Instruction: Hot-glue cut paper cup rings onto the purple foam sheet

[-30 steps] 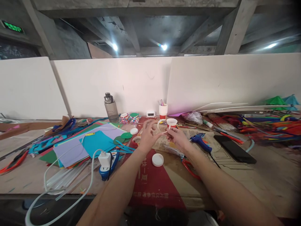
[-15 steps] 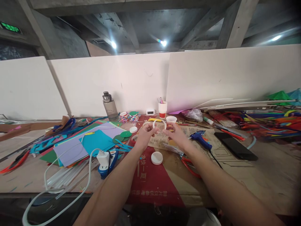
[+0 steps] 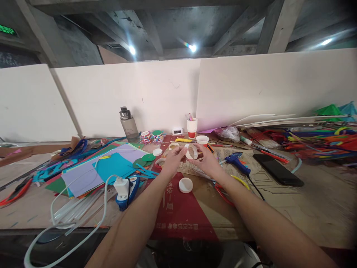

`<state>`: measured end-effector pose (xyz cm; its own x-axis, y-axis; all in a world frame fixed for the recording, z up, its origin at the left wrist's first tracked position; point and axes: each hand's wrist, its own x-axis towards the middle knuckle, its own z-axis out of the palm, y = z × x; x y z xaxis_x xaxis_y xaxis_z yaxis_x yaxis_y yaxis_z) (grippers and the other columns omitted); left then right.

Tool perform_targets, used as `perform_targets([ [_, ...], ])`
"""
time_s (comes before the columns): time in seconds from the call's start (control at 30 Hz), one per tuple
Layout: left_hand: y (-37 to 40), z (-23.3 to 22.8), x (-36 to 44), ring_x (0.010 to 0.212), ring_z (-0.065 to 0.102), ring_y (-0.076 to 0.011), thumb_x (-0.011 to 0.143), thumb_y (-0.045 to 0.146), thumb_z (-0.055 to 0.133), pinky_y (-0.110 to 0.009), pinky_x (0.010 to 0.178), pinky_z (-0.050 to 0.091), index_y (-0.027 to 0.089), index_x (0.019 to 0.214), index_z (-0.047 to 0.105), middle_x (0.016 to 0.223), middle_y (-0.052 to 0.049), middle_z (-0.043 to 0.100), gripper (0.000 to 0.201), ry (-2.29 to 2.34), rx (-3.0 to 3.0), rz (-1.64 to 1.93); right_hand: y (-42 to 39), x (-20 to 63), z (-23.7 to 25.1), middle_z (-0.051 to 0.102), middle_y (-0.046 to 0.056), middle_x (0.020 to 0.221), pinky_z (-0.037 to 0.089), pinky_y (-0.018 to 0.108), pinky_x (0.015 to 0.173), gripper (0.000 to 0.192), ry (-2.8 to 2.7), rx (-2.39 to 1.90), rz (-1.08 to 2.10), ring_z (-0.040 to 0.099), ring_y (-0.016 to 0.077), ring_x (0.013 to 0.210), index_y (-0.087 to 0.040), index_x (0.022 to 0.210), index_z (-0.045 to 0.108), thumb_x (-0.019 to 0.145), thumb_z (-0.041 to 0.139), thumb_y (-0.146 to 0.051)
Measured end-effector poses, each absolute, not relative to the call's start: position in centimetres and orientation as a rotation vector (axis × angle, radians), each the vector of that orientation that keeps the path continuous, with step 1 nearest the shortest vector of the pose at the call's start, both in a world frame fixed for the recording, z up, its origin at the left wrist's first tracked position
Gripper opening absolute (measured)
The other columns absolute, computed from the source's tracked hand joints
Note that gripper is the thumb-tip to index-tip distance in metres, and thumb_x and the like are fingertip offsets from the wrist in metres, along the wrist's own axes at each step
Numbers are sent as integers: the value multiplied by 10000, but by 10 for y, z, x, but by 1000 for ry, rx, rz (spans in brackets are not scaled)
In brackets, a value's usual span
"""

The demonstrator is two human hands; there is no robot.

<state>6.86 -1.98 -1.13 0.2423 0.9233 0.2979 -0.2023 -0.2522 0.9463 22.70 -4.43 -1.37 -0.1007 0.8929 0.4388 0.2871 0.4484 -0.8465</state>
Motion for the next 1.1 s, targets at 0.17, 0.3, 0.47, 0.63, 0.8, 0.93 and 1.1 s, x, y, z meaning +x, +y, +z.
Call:
perform_targets([
  [0.17,-21,-8,70,571,489,-80,618,518,812,-219,552,383,152,724,641,649,15,581,418,672,1112,1280,-51,225,-9,642,39,1112,524,335,772,508,-1553,-1026,905,612,175,904,-264,1209,552,740,708,-379],
  [0.3,-22,-4,71,608,554,-104,563,512,846,-230,562,411,149,774,649,686,-7,629,465,651,989,1293,-50,226,-10,638,47,992,525,288,591,442,-1388,-1013,1095,617,152,746,-247,1166,553,826,550,-530],
  [0.47,-20,-9,71,601,587,-132,552,527,849,-256,570,434,148,823,657,674,-22,655,504,648,969,1244,-47,227,-9,651,21,804,496,269,533,407,-1256,-978,1228,573,123,604,-208,980,603,702,680,-494],
  [0.63,-22,-8,71,629,587,-136,627,535,804,-256,583,427,149,823,653,694,-33,655,458,649,1000,1226,-47,228,-7,657,11,767,511,280,567,382,-1175,-951,1251,567,110,587,-201,895,614,648,737,-464],
  [0.8,-26,-6,71,688,571,-113,660,495,798,-221,586,401,163,886,666,765,-22,649,423,599,1114,1176,-47,227,-7,641,-4,756,514,282,597,380,-1134,-948,1201,563,107,604,-202,896,619,637,753,-446],
  [0.93,-24,-10,71,687,547,-101,703,450,762,-211,590,391,169,840,661,783,-11,643,328,730,1306,1270,-47,227,-7,650,-1,824,484,261,581,361,-1139,-951,1144,541,106,640,-206,886,633,617,760,-409],
  [1.1,-18,-15,70,648,512,-96,738,364,708,-219,593,413,187,861,687,809,4,647,217,934,1465,1363,-46,228,-6,621,-9,791,467,254,582,301,-1163,-968,1085,529,119,679,-195,840,638,598,741,-341],
])
